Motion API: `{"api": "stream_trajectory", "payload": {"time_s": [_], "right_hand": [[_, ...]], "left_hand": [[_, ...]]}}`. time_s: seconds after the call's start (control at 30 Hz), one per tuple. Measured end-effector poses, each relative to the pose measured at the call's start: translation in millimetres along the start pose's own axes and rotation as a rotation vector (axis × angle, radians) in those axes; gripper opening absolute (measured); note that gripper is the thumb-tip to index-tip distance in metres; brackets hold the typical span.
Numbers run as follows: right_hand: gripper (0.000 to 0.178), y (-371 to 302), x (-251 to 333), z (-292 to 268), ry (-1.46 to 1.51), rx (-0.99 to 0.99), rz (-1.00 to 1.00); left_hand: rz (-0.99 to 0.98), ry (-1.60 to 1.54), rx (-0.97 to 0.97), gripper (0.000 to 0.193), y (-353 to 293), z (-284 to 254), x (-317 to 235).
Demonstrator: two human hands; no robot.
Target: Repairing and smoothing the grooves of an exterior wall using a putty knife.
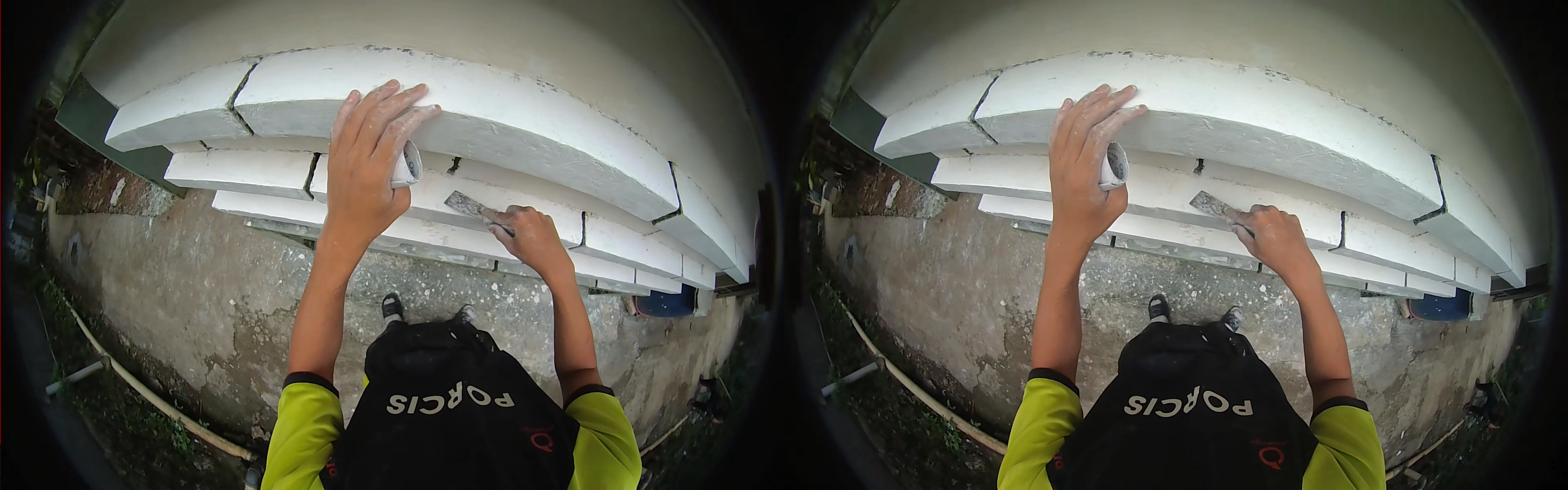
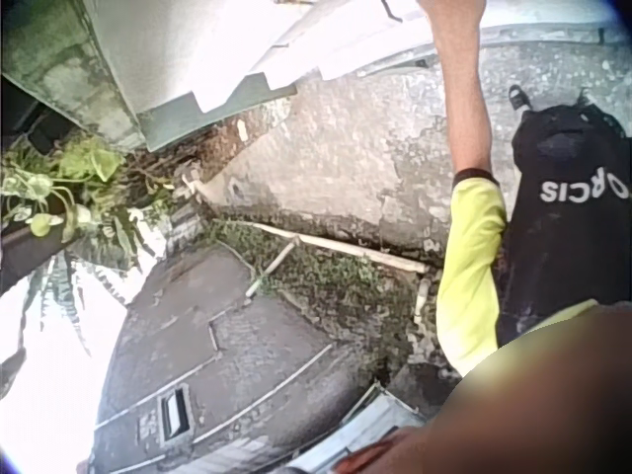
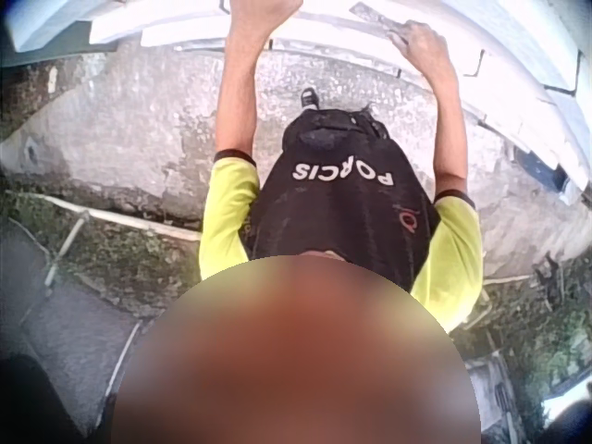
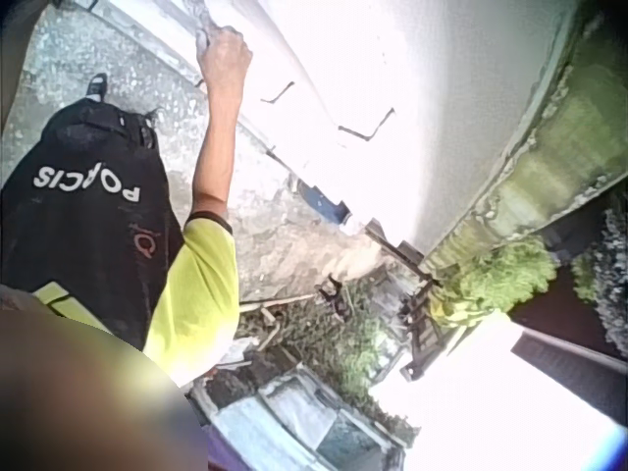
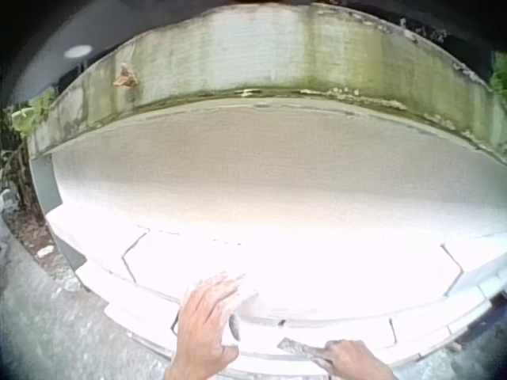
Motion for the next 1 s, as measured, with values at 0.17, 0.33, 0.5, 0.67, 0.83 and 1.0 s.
{"api": "stream_trajectory", "payload": {"time_s": [0.17, 0.33, 0.5, 0.67, 0.83, 1.0], "right_hand": [[0.029, 10.4, 10.2, -5.3, -0.047, 0.034, -0.005], [0.031, -3.2, -2.5, -1.0, -0.04, 0.011, -0.071], [0.031, -4.4, -8.9, -6.6, 0.018, 0.099, -0.117], [0.03, 8.6, -8.2, 3.9, 0.044, 0.048, -0.18], [0.03, 22.0, -14.3, 23.5, 0.148, 0.024, -0.184], [0.031, 33.8, -0.7, 29.9, 0.178, -0.002, -0.253]], "left_hand": [[-0.228, -0.184, -0.31, 0.05, -81.9, -1.8, 17.3], [-0.737, -0.302, -0.033, 0.056, -196.0, 62.3, 30.8], [-0.839, -0.331, -0.008, 0.061, -241.1, 82.1, 11.5], [-0.896, -0.328, -0.011, 0.061, -254.6, 83.2, -5.7], [-0.932, -0.245, 0.034, 0.062, -278.3, 84.8, -19.6], [-0.961, -0.22, 0.06, 0.065, -275.7, 80.5, -50.1]]}}
Point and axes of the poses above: each hand's wrist, its own y-axis towards the middle knuckle, its own z-axis out of the palm, x = y × z, the point moved 6 cm from there along y, towards the middle knuckle, and after that the axes turned 1 degree about y, right-handed, at the moved point
